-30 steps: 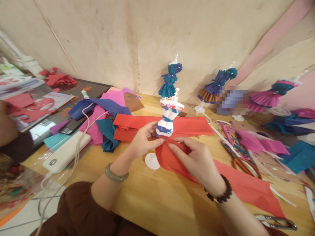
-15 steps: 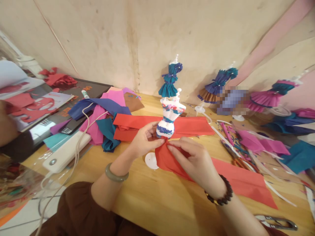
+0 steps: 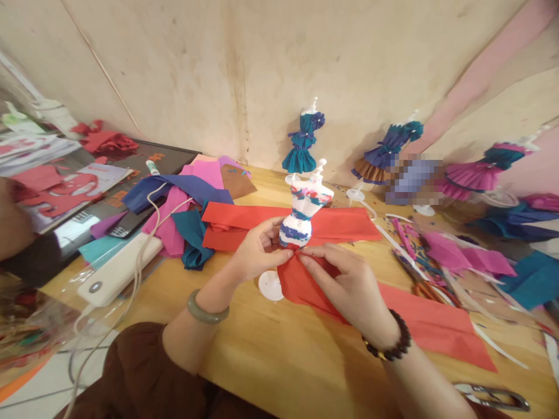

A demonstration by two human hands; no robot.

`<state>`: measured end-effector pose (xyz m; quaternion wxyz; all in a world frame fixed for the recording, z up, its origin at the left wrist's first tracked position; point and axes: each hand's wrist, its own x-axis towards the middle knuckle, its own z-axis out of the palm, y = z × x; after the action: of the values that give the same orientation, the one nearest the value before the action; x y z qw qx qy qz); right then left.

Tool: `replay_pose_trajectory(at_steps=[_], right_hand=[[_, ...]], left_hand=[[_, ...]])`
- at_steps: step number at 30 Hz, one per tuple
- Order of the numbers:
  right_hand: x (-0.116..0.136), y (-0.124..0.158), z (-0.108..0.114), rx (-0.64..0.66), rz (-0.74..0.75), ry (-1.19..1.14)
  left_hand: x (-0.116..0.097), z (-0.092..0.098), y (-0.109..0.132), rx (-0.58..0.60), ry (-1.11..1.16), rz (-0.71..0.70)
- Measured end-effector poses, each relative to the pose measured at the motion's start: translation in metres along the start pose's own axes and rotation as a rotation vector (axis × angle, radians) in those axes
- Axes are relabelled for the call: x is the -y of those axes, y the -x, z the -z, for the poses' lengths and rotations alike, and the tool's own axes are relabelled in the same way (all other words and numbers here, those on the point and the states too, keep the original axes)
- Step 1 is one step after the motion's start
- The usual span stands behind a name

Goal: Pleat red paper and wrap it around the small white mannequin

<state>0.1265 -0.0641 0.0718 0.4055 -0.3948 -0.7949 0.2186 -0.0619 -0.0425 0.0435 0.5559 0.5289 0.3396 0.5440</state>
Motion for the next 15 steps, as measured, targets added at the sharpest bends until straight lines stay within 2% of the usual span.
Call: replay_pose_trajectory(at_steps=[6, 15], right_hand=[[-0.0004, 0.0009, -0.0011, 0.049, 0.02, -0.065], [0.0001, -0.001, -0.0028, -0.052, -0.047, -0.021]], left_hand=[[-0.0005, -0.0004, -0.0001, 0.009, -0.008, 0.001], [-0.0029, -0.0028, 0.0005, 0.001, -0.021, 0.023]])
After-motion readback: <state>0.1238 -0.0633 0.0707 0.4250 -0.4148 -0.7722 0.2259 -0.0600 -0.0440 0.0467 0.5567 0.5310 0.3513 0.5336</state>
